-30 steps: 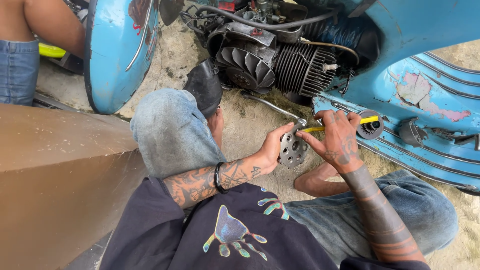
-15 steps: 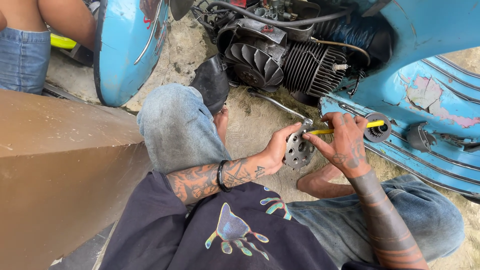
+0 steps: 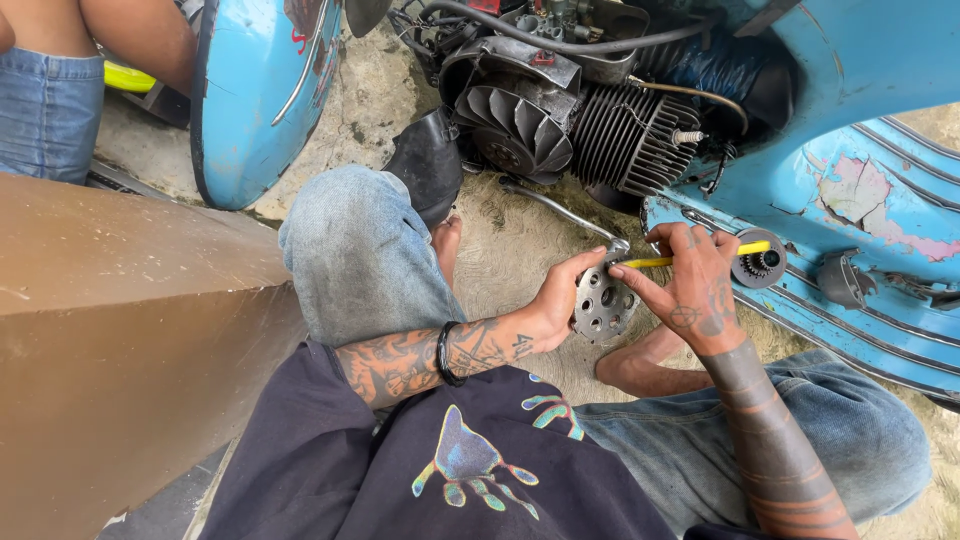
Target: Cleaning a motorcycle clutch component with a small brush
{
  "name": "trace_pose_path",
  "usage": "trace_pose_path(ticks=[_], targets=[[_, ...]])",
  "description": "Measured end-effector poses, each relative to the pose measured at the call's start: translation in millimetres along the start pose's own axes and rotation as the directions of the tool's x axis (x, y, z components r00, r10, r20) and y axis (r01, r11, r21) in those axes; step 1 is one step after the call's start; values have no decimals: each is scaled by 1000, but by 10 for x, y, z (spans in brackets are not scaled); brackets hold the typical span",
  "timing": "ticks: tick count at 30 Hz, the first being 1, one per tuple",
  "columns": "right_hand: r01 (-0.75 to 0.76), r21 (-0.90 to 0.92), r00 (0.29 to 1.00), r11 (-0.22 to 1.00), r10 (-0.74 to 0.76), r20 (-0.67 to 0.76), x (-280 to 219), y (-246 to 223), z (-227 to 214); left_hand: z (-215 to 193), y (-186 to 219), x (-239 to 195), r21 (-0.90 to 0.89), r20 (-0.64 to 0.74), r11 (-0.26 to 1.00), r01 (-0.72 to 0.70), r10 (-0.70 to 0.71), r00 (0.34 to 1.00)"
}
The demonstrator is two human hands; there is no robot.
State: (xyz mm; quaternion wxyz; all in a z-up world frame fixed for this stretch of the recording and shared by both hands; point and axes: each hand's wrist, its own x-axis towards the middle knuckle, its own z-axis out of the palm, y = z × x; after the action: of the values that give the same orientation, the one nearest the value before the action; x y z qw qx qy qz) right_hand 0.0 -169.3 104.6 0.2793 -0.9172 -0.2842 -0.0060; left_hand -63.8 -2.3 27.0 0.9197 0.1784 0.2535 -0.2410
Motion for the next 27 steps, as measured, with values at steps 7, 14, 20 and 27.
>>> trace_pose_path(ticks=[7, 14, 20, 27], targets=[[12, -36, 1000, 999, -12, 6, 70, -9, -58, 62, 72, -30, 43, -29, 999, 2, 0, 1000], [37, -103, 999, 994, -36, 12, 141, -91, -87, 55, 7, -48, 16, -46, 999, -38, 39, 998], [49, -19, 999, 999, -49, 5, 133, -10, -2, 33, 35, -6, -32, -14, 999, -7, 7, 1000], [53, 13, 998, 999, -53, 27, 163, 21, 16, 8, 5, 56, -62, -31, 998, 18, -20, 999]])
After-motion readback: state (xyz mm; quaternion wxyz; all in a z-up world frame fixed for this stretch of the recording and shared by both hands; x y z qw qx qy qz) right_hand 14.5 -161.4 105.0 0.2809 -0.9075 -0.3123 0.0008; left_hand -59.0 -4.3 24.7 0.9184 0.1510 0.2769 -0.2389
